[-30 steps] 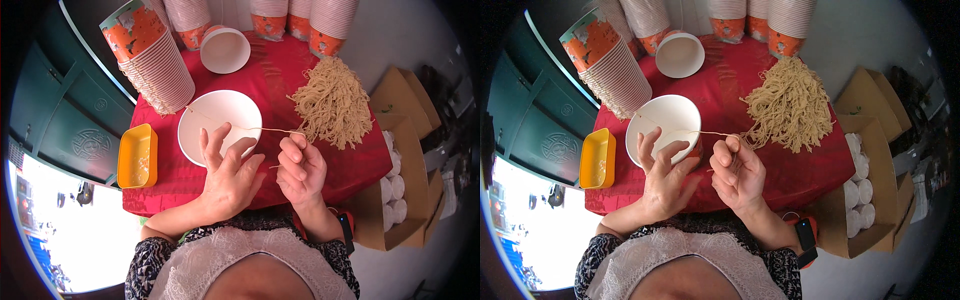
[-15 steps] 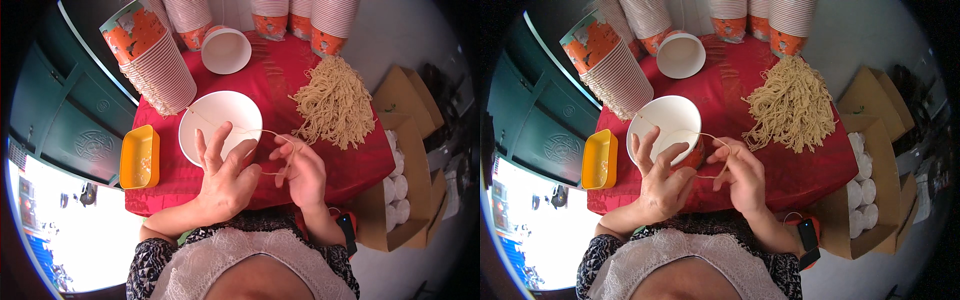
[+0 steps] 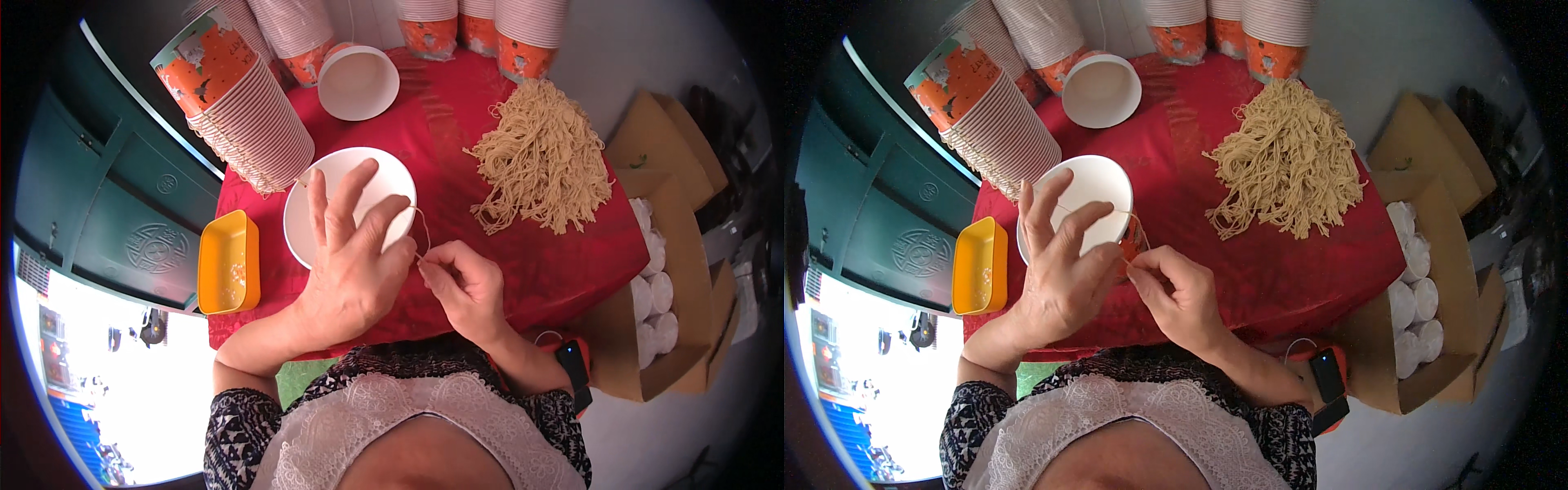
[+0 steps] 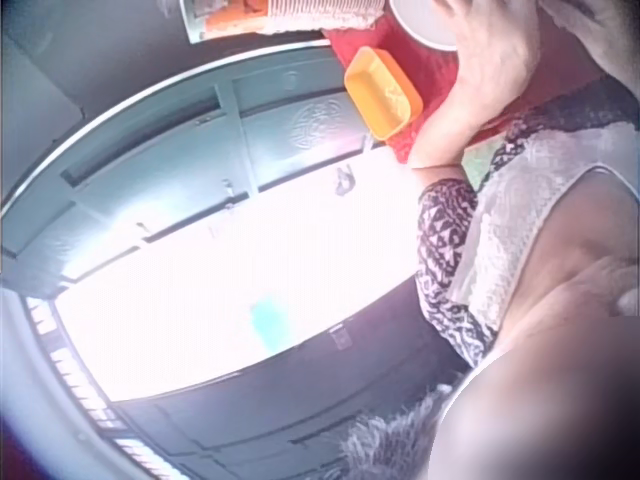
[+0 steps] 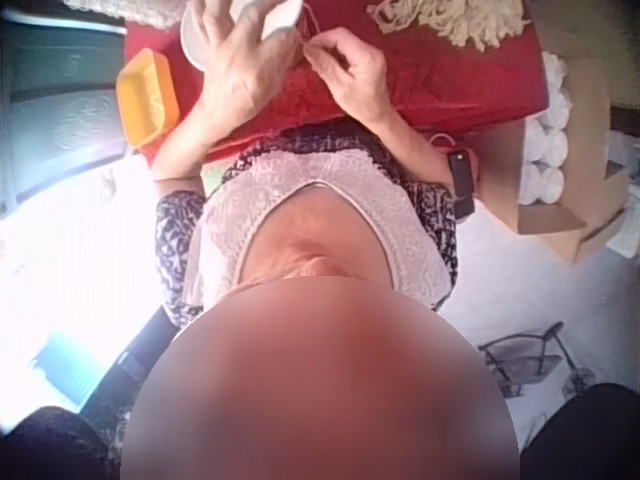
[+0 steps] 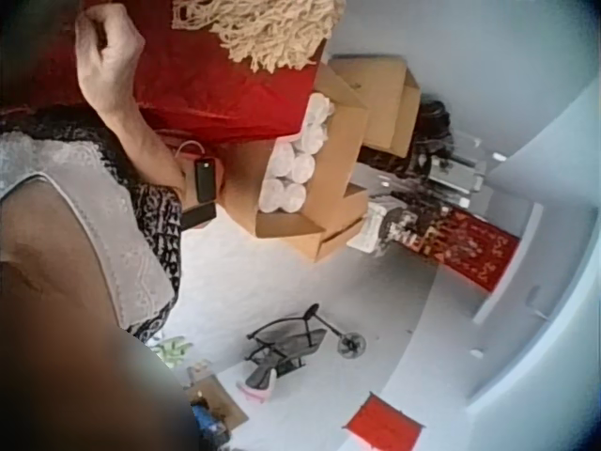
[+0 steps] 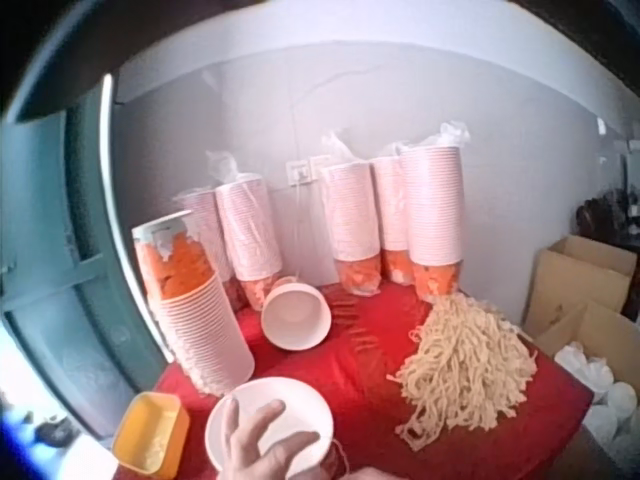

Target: Attaching string handles to decorative paper bowls in a workshop environment.

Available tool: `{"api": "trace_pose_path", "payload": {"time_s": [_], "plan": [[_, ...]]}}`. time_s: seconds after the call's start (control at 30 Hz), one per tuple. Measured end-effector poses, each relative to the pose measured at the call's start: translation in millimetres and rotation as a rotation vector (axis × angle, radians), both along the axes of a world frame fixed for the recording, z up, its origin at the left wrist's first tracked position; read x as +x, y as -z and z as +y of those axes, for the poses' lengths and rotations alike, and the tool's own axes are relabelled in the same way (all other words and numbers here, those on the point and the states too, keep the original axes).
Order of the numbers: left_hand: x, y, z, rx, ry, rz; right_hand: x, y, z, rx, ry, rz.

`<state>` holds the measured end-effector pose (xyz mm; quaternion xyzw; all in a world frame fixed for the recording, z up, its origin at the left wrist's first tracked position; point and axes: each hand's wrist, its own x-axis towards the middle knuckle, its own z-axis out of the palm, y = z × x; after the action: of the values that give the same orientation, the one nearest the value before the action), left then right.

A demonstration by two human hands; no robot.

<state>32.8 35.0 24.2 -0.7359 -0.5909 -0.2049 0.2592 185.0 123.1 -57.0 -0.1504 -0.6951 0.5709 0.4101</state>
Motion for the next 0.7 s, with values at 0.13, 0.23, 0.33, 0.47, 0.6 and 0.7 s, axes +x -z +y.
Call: {"api": "trace_pose_path", "payload": {"time_s": [0.13, 0.23, 0.33, 0.47, 0.6, 0.7], "plan": [[-17, -9, 7, -0.071, 0.015, -0.251, -13, 0, 15, 0.234, 0.147, 0.098], [-38, -11, 5, -0.182, 0.026, -0.500, -11, -4, 16, 0.183, 0.127, 0.023], [-44, -16, 6, -0.266, -0.006, -0.584, -12, -1, 19, 0.262, 0.138, 0.014], [-48, -19, 9, -0.513, -0.040, -0.785, -11, -2, 18, 0.282, 0.140, 0.003], [-54, -12, 13, -0.595, 0.050, -0.801, -12, -4, 20, 0.280, 0.117, 0.000], [-54, -13, 15, -0.645, 0.050, -0.819, -13, -2, 20, 0.266, 0.109, 0.003]]}}
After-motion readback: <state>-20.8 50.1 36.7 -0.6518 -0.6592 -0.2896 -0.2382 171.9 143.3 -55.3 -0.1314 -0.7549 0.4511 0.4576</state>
